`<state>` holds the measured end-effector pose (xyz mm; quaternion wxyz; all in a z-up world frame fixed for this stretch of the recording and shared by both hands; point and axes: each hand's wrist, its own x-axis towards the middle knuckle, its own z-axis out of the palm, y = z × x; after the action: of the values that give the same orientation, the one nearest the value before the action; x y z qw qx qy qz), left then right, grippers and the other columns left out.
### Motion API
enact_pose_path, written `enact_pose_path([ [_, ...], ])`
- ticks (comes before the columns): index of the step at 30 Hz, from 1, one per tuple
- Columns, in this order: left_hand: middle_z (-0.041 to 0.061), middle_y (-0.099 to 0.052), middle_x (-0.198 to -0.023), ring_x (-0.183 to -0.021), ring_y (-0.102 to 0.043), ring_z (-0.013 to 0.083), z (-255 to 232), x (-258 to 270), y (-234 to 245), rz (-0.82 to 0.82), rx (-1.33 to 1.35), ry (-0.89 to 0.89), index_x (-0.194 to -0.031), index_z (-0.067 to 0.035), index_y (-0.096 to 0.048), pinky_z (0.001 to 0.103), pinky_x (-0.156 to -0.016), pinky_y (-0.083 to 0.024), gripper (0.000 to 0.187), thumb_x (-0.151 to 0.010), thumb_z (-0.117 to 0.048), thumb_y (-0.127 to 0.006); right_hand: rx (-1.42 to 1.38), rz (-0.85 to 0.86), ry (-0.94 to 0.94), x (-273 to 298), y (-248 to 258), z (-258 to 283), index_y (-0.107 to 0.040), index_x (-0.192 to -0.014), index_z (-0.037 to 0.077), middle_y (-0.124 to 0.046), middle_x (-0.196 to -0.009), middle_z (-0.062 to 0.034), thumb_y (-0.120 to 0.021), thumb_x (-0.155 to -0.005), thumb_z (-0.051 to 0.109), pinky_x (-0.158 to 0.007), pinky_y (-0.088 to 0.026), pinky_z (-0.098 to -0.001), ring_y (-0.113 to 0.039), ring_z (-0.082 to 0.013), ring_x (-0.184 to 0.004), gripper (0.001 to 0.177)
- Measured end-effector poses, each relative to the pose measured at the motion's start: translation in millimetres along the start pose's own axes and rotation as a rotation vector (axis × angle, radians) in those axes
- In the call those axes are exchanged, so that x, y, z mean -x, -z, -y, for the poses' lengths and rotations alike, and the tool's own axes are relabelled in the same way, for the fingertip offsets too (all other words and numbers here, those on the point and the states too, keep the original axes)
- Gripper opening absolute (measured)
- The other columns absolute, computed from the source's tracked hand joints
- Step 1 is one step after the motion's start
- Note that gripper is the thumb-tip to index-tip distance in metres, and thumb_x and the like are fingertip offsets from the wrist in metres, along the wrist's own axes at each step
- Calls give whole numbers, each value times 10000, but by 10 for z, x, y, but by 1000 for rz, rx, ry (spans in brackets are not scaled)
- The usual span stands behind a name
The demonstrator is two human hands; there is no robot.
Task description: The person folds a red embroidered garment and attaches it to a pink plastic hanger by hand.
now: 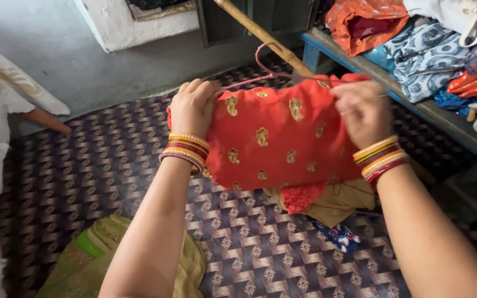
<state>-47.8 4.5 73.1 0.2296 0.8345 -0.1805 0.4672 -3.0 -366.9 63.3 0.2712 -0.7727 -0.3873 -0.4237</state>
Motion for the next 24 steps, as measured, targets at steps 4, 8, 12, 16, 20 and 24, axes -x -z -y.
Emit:
enact_pose_path([
  [4,89,-674,-949,-911,-634,337,61,20,9,-13,33,-58,-1017,-93,-711,444,-802,-528,84,-938,-75,-688,-318,-168,-453,186,48,-487,-656,-1272,43,-650,-1296,-92,-574,-1116,149,-1068,-480,-345,-603,-219,-1167,206],
  [8,91,-669,-928,-896,-627,335,57,49,-42,0,9,-61,-973,-89,-699,448,-792,-515,45,-935,-105,-716,-849,245,-965,426,159,-879,-695,-1166,25,-733,-1108,-42,-658,-1015,168,-967,-514,-314,-665,-146,-1022,212],
  [12,87,-667,-935,-905,-617,326,109,99,-79,38,20,-75,-972,-86,-693,445,-812,-509,45,-938,-101,-718,-1043,513,-1070,588,301,-1053,-701,-1118,-48,-744,-1048,-123,-684,-991,113,-890,-540,-335,-703,-177,-943,206],
  [16,81,-673,-965,-924,-615,326,124,123,-120,39,57,-106,-992,-94,-697,439,-832,-513,84,-909,-88,-708,-367,353,-1068,465,176,-845,-737,-1151,-43,-742,-1050,-146,-673,-1024,157,-836,-542,-354,-668,-191,-881,246],
  [20,79,-672,-954,-902,-612,324,88,102,-123,21,68,-87,-1009,-98,-705,436,-821,-511,89,-921,-90,-709,-531,369,-798,-33,392,-354,-704,-1211,52,-758,-1089,-38,-635,-1004,276,-900,-545,-291,-699,-101,-980,313],
  [24,80,-672,-939,-907,-618,325,36,55,-120,-20,58,-71,-978,-97,-695,437,-817,-505,55,-930,-93,-721,-190,547,-515,-197,213,82,-748,-1109,12,-768,-910,-130,-707,-961,249,-756,-543,-354,-713,-211,-803,282],
])
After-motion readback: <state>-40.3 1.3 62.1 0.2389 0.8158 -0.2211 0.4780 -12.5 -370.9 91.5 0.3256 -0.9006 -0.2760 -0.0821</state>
